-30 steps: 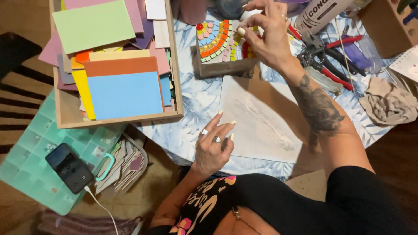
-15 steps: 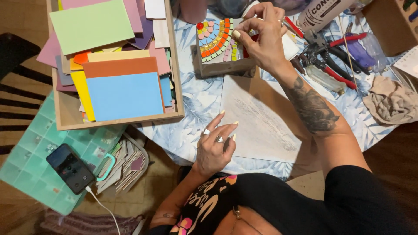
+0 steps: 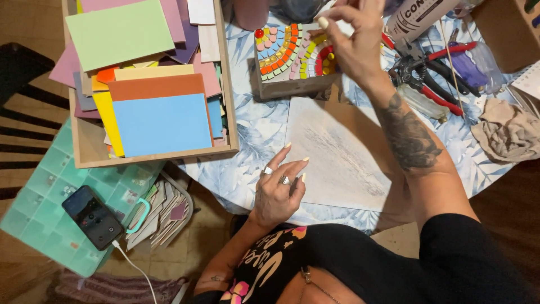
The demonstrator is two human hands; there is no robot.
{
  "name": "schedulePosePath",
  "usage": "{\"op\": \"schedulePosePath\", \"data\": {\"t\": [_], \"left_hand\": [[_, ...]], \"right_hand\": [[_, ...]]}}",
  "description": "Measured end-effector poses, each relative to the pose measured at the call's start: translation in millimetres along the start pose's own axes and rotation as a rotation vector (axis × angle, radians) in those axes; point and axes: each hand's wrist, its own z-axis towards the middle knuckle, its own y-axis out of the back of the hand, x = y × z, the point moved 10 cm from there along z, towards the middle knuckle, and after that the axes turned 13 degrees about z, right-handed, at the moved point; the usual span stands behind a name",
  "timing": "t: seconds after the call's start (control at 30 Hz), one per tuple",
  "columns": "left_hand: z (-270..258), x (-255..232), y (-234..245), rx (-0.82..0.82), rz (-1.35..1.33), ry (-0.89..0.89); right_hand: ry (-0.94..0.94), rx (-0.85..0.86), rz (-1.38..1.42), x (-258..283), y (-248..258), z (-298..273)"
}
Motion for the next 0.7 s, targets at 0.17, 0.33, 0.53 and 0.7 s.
{"op": "schedulePosePath", "data": {"t": [0.17,0.33,0.53,0.7], "left_hand": [[0,0,0,0.011,0.001,0.007],[-1,1,0,0.008,0.012,0.014],[-3,3,-1,-0.007,0.023,0.019],[-3,3,-1,-0.007,0.022,0.019]], "right_hand": [[0.116,0.349,0.000,6,-12,14],[0.267,0.621,-0.067,4,-31,13],[0.251,0.746,-0.132,4,-41,10],[0.340,0.741,-0.155,12,-42,10]]}}
